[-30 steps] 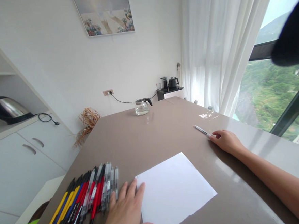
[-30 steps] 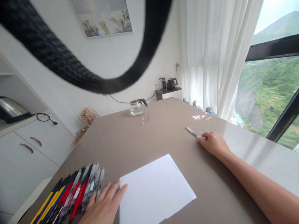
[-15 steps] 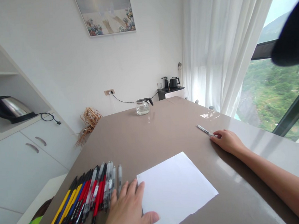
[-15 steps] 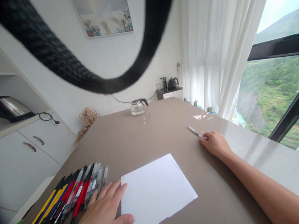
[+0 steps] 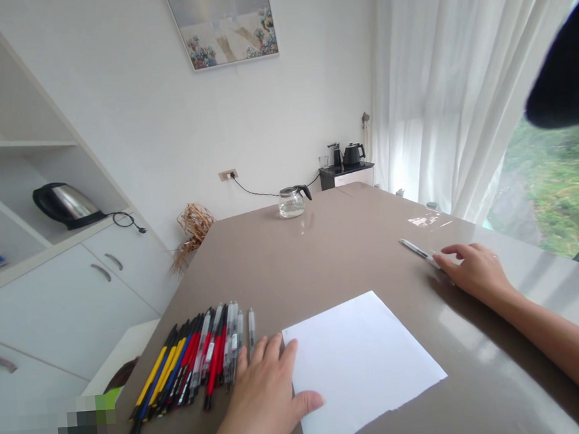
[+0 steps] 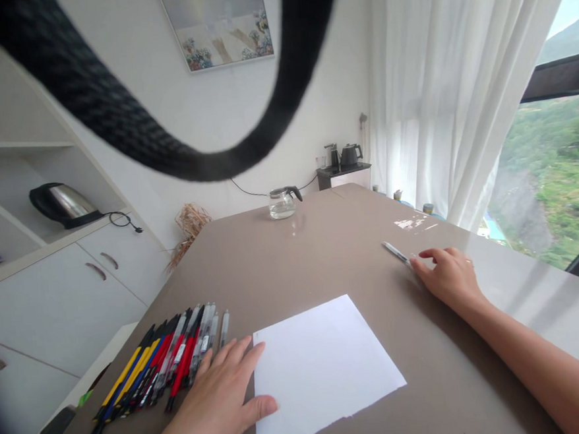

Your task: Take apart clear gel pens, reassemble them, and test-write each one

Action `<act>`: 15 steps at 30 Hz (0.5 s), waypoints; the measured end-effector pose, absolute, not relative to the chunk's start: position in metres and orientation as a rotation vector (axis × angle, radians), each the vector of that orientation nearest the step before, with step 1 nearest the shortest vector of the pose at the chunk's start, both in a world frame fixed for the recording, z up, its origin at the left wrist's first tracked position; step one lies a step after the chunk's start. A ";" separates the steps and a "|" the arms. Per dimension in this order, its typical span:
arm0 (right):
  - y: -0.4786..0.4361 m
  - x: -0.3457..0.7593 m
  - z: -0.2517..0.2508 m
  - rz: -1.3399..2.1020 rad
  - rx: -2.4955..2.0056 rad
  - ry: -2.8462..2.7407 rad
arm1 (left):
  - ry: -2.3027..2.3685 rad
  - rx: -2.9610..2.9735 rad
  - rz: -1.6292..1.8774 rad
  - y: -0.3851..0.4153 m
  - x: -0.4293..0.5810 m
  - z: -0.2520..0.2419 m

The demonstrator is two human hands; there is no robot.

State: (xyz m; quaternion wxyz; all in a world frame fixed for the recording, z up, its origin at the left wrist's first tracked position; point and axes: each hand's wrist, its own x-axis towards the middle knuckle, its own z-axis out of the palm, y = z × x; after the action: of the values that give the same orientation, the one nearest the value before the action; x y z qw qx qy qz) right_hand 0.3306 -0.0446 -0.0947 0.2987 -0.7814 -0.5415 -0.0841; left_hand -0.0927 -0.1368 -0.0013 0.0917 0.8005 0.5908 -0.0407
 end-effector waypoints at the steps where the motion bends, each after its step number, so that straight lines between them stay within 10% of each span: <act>1: -0.045 0.328 -0.093 -0.294 -2.049 -1.430 | 1.781 2.410 -0.076 -0.135 -0.095 -0.001; 15: -0.071 0.172 -0.009 -0.299 -1.491 -1.823 | 2.420 2.185 -0.044 -0.114 -0.122 -0.001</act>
State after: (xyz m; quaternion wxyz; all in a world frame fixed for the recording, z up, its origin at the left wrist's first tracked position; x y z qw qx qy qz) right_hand 0.1718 -0.0713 -0.0089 0.3746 -0.5824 -0.7119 -0.1167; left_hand -0.1217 -0.1145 -0.0007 -0.0595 0.6689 0.7408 -0.0134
